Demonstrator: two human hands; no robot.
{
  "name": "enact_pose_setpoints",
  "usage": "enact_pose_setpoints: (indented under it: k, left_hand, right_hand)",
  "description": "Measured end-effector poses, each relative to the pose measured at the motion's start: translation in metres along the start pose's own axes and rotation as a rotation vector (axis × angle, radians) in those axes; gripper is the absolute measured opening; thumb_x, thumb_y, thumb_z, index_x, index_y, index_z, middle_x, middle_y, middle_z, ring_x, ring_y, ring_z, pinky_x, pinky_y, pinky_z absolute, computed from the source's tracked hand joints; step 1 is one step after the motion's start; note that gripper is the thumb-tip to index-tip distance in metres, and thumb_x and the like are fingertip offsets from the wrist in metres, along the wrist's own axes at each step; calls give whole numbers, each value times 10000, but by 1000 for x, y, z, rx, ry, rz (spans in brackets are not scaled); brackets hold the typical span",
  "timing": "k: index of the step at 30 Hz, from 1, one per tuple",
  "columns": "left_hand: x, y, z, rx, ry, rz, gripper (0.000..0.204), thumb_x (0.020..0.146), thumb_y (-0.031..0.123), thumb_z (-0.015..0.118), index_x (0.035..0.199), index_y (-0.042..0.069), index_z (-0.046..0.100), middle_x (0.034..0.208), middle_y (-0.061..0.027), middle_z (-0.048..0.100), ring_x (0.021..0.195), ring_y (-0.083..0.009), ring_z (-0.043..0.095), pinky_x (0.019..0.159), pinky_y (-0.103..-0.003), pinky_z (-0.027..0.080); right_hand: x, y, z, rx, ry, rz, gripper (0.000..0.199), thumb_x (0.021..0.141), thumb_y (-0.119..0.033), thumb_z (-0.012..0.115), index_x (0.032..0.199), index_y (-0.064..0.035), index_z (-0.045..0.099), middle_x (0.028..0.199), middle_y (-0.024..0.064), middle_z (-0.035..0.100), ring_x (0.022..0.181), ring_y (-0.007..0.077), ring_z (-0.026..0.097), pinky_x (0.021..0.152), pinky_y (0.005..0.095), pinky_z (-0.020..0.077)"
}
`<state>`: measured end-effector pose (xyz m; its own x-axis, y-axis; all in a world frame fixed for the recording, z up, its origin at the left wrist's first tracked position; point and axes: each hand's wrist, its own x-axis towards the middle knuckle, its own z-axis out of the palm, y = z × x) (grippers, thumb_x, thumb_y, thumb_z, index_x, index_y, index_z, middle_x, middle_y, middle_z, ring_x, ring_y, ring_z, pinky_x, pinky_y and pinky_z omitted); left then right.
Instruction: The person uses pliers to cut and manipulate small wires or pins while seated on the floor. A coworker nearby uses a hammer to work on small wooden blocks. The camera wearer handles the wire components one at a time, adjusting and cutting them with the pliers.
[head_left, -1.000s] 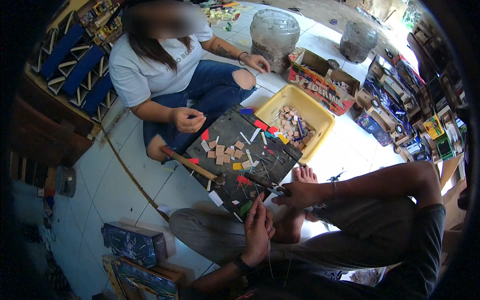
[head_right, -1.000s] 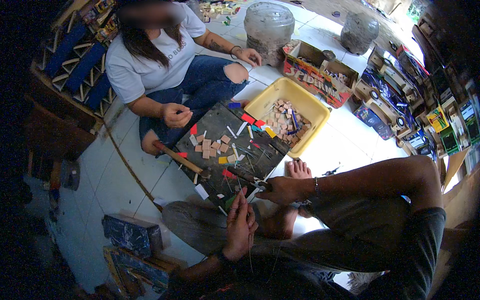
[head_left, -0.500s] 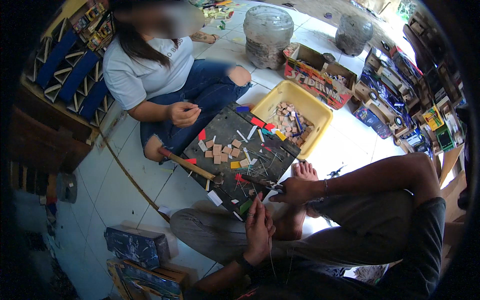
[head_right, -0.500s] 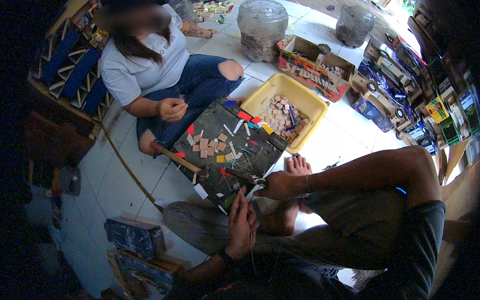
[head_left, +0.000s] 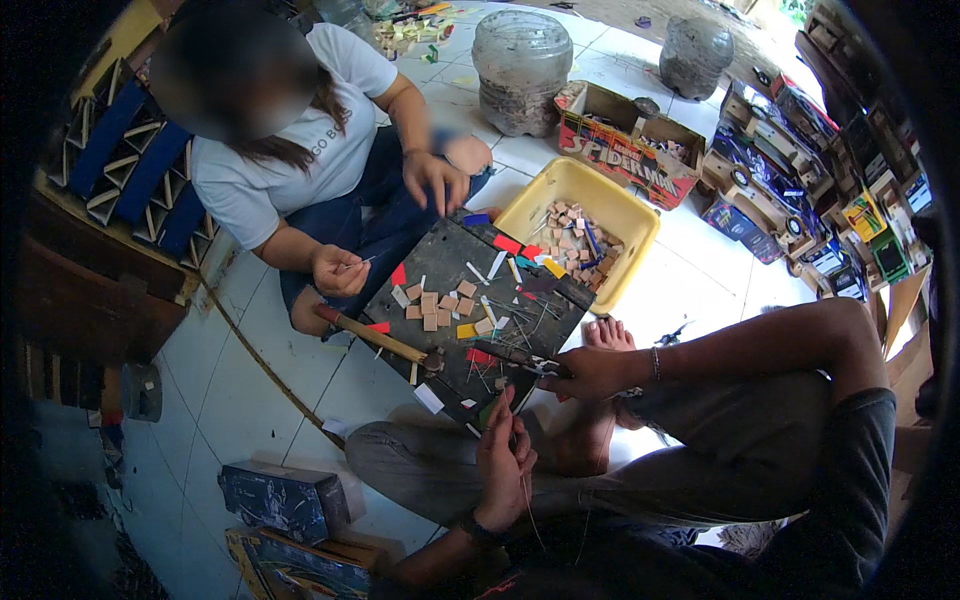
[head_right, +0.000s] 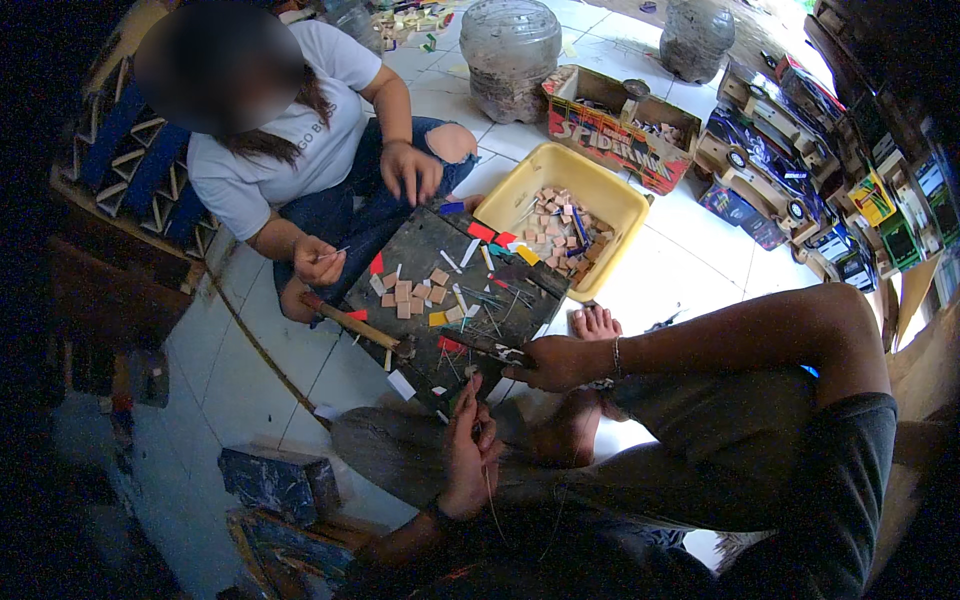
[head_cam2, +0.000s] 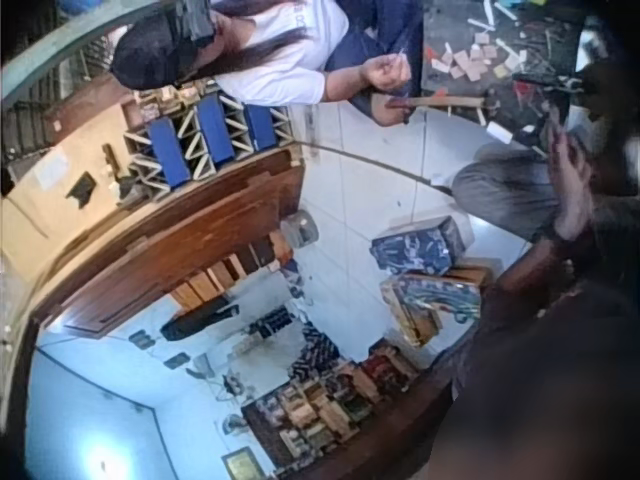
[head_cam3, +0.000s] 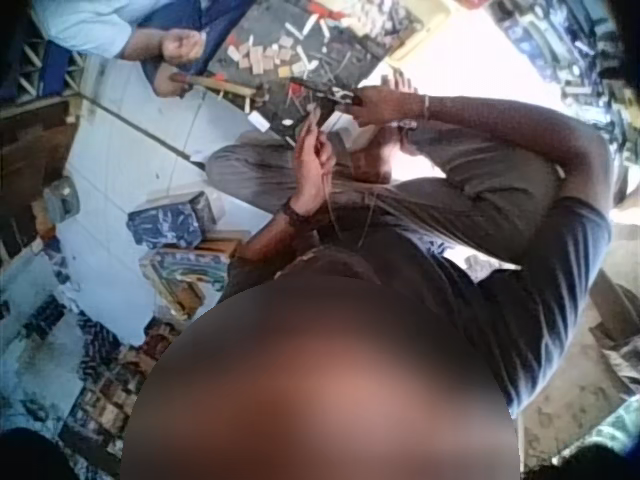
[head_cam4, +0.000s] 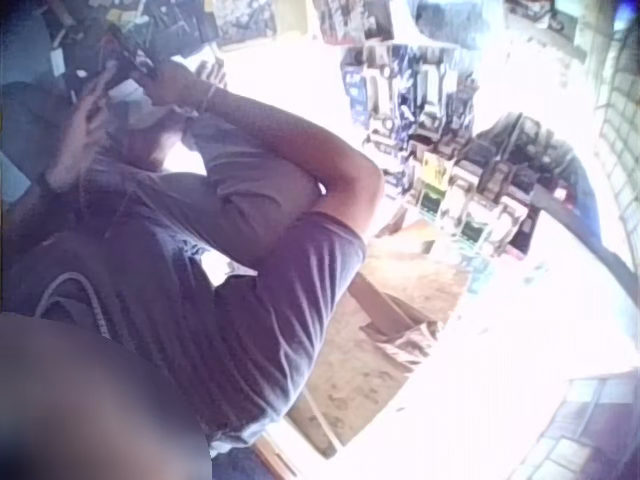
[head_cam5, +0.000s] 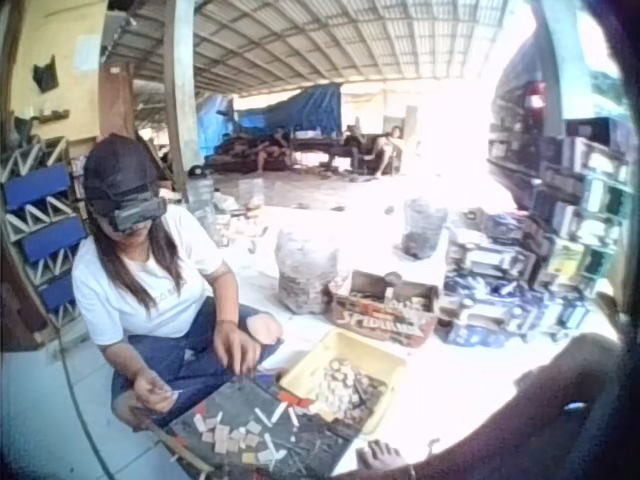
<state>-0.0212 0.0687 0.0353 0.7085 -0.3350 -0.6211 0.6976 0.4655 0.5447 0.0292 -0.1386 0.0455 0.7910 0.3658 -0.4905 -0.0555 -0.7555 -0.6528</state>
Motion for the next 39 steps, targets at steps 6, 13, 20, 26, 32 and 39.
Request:
enact_pose_setpoints:
  k: [6,13,20,26,32,39]
  left_hand:
    - [-10,10,-2,33,-9,103,382,1025,209,430,1393,107,420,888,27,473,580,-9,349,450,-149,285]
    - [5,17,-5,24,42,267,198,1004,235,502,1152,105,516,943,14,531,588,-11,366,457,-162,288]
    - [19,9,-1,54,45,341,187,1001,239,508,1128,102,523,953,12,528,591,-13,362,465,-166,293]
    - [25,8,3,51,41,365,189,1000,242,511,1123,99,504,955,-11,547,569,-5,368,453,-165,295]
    - [29,5,6,37,27,408,186,1000,233,511,1124,95,500,955,-22,556,556,1,371,435,-163,299]
    - [30,5,7,55,31,419,183,995,231,522,1120,99,511,952,-24,567,551,2,370,435,-161,300]
  right_hand:
    - [-1,7,-7,17,-204,20,636,943,-610,396,1030,-26,633,882,202,669,895,323,614,854,459,414]
    - [-9,6,-7,-3,-276,136,629,932,-638,382,1091,-85,638,921,207,669,1019,312,576,967,494,320]
    - [-3,8,6,73,-416,183,632,922,-665,368,1152,-145,644,961,212,668,1143,301,538,1080,529,226]
    - [-10,-7,-2,52,-207,55,705,938,-641,366,970,10,637,810,225,654,801,316,628,755,440,455]
    - [-21,-27,-15,163,-166,94,727,939,-645,360,971,21,651,791,197,664,779,285,660,717,398,517]
    - [-19,-31,-18,143,-174,118,720,936,-651,362,968,7,652,796,189,664,775,284,655,725,407,510]
